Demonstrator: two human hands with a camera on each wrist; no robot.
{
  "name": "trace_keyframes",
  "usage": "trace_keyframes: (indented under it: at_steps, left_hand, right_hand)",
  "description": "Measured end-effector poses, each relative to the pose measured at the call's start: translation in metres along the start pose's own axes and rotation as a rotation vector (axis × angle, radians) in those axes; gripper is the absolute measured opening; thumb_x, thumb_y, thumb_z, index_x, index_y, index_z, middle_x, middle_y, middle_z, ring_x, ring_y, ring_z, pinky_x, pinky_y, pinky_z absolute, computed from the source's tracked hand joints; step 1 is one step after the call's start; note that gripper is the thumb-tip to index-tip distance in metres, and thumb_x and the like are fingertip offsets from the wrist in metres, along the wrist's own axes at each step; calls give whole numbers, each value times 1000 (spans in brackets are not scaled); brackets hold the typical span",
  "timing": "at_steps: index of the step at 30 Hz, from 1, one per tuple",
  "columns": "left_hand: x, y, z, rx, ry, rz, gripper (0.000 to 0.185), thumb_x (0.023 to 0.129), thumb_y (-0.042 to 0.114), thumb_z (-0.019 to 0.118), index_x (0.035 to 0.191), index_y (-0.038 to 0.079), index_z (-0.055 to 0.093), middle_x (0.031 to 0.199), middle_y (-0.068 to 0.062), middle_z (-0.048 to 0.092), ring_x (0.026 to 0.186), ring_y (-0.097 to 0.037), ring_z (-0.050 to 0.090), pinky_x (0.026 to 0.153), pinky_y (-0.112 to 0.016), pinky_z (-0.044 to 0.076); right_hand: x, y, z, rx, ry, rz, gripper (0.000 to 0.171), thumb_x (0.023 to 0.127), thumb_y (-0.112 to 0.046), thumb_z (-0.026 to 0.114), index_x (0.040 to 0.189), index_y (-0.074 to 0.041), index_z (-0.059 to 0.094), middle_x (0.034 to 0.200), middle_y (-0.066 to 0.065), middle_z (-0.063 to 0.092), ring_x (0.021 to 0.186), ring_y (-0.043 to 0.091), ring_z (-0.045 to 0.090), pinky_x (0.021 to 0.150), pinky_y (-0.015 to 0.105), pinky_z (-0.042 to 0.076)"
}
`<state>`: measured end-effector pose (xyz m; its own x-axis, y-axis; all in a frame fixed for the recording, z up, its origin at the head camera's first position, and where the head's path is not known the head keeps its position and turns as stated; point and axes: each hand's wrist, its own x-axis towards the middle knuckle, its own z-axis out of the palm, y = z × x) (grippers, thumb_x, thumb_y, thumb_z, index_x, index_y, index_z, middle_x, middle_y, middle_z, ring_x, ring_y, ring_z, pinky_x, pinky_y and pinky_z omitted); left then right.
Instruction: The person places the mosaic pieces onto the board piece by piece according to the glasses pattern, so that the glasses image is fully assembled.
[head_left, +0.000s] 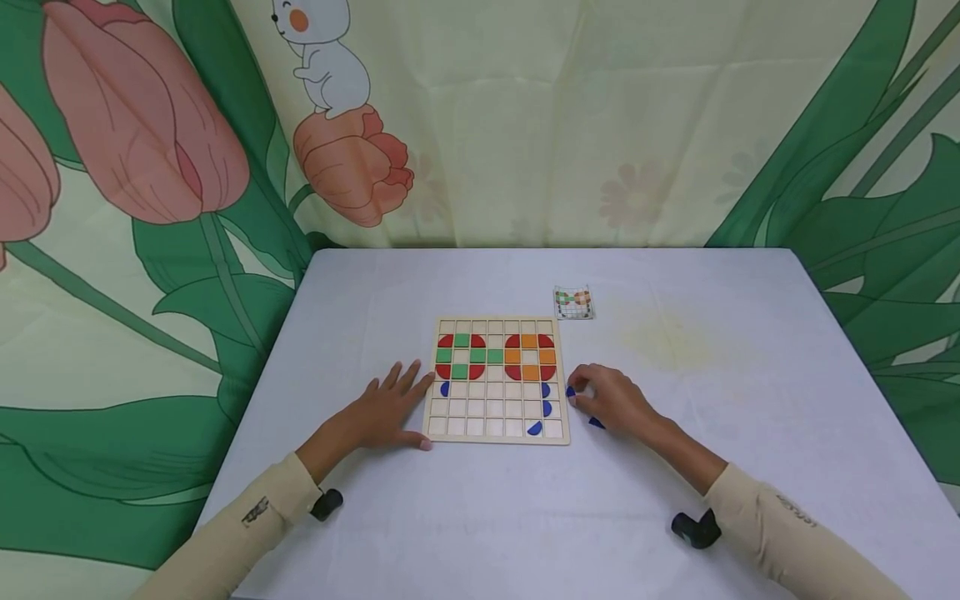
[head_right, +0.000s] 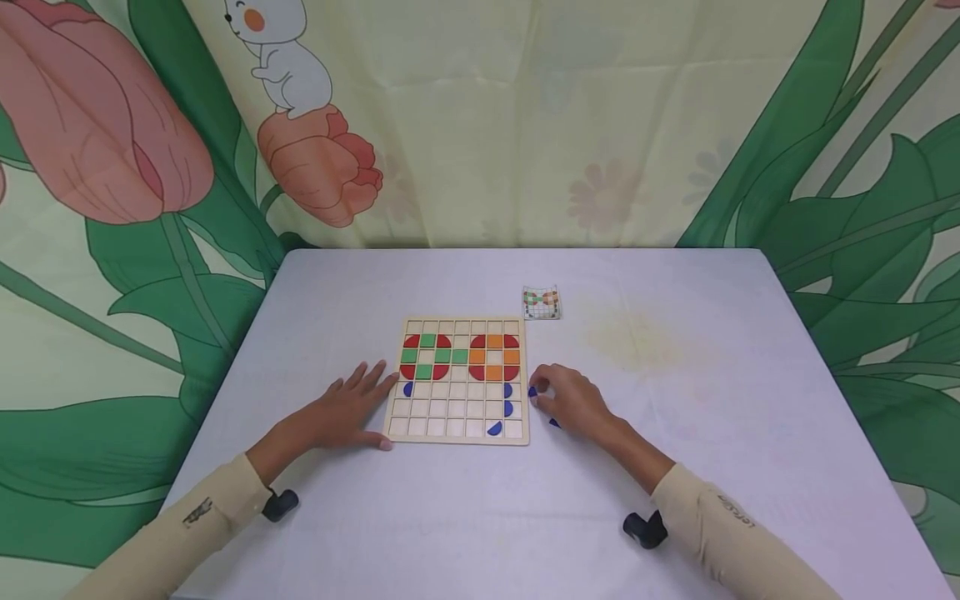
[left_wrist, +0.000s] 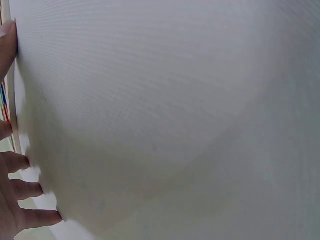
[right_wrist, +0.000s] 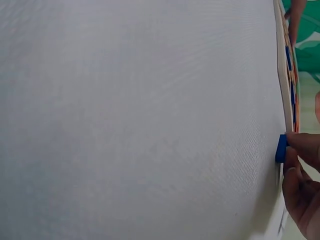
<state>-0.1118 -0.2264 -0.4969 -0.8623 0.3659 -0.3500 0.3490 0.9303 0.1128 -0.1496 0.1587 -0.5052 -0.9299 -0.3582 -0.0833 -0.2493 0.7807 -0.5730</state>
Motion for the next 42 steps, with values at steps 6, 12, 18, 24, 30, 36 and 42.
trace_keyframes:
  at_steps: [6,12,18,24,30,36,42]
  left_hand:
    - [0,-1,1,1,1,-3,113,77,74,68,162,20,18,169,-15,10,153,-47,10,112,-71,26]
    - [1,-1,2,7,13,2,113,76,75,67,162,20,19,169,-15,10,154,-47,10,112,-71,27]
    - [0,-1,2,13,11,-2,114,76,76,67,162,20,18,169,-15,10,153,-47,10,112,-71,27]
    - [1,0,1,-6,4,-10,114,76,75,68,162,20,19,169,-15,10,154,-46,9,112,-72,25]
    - [1,1,3,-17,0,-8,114,76,74,69,162,20,19,169,-14,9,154,-46,8,112,-72,25]
    - [0,2,2,-5,-2,-11,113,76,74,69,162,21,18,169,-14,9,154,-46,8,112,-72,25]
    - [1,1,1,2,-17,-19,115,76,76,68,163,22,16,170,-13,7,154,-46,6,113,-72,24]
  right_hand:
    - [1,-3,-1,4,-31,-15,24,89,-7,74,112,-9,68,89,0,68,75,14,57,61,24,49]
    - [7,-7,-11,21,-32,-38,27,93,-12,71,120,-11,66,92,3,68,66,14,54,55,24,49]
    - [17,-16,-18,99,-23,-128,22,94,-12,69,115,-11,70,89,0,67,67,14,53,58,22,46]
    - [29,-29,-13,179,-58,-181,19,92,-12,69,111,-8,72,86,-1,66,72,15,54,60,21,45]
    - [36,-42,-1,219,-108,-178,22,93,-11,67,113,-9,73,86,-1,65,73,15,54,59,21,45]
    - [42,-56,7,248,-133,-237,19,92,-11,69,111,-7,74,89,-1,66,76,15,55,62,22,48]
    - [49,-73,16,250,-176,-223,24,90,-17,76,112,-9,75,85,-5,66,75,14,56,61,23,49]
